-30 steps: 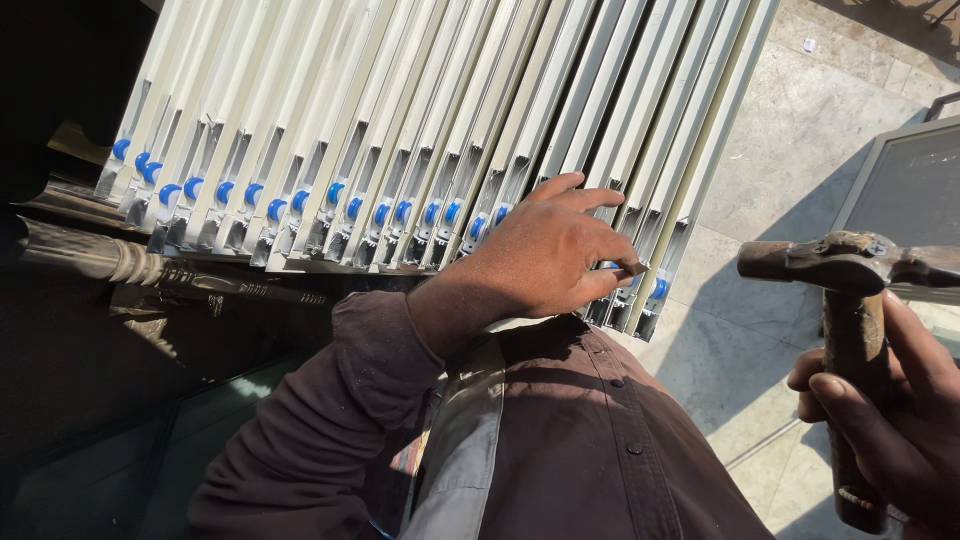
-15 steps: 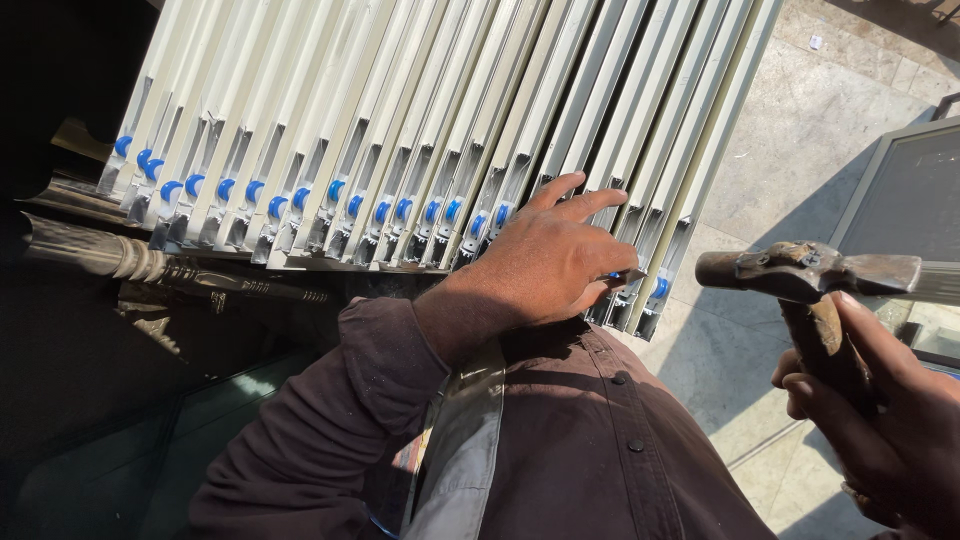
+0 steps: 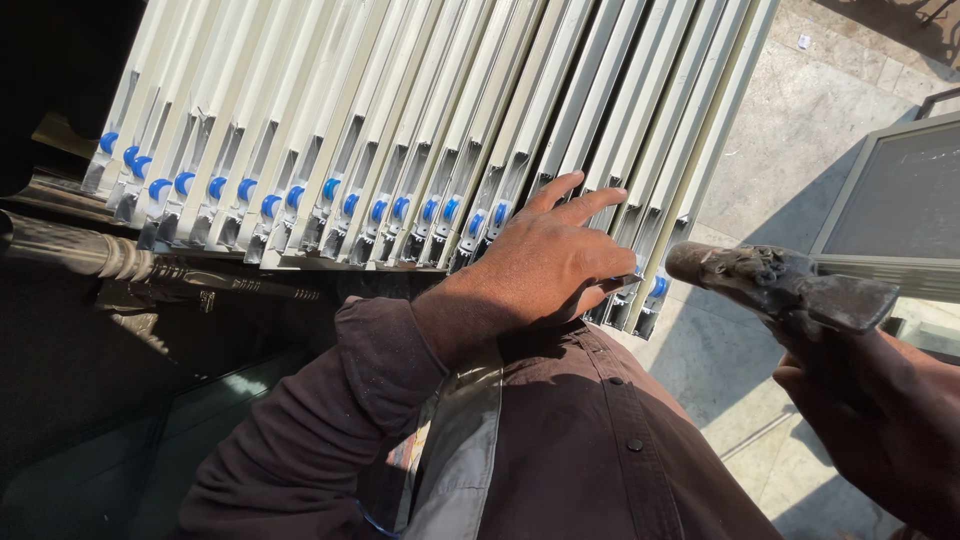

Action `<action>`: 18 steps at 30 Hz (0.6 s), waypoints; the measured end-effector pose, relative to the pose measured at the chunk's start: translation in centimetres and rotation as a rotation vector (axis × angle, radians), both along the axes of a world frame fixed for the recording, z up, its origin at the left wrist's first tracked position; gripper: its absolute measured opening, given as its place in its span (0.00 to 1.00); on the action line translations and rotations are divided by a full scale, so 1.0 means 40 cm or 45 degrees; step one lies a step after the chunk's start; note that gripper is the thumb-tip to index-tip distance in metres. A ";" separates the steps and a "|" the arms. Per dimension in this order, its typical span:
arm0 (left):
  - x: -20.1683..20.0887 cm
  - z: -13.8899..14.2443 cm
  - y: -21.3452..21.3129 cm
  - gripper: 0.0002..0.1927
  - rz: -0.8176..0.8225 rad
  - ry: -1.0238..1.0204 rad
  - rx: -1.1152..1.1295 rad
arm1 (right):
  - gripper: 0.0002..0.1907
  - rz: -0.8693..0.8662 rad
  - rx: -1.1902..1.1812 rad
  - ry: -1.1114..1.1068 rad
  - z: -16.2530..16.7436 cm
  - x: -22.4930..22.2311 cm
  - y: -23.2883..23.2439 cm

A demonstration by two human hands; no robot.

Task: The person hammers small blue plastic components into aluminum window frame profiles laid on a rack, working along the profiles one component at a time. They hold a claw hammer in one hand, position each piece with the other, and tap the pieces into place, moving progressively along the frame sections.

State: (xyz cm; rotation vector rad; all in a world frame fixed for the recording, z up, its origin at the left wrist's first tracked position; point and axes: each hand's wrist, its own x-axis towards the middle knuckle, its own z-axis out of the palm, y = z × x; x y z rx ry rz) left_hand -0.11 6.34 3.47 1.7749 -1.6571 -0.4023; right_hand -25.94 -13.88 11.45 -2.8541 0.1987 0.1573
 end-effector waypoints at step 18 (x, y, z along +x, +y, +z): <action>0.007 -0.009 -0.008 0.19 -0.030 -0.047 0.029 | 0.42 -0.198 0.092 -0.002 -0.012 -0.056 0.014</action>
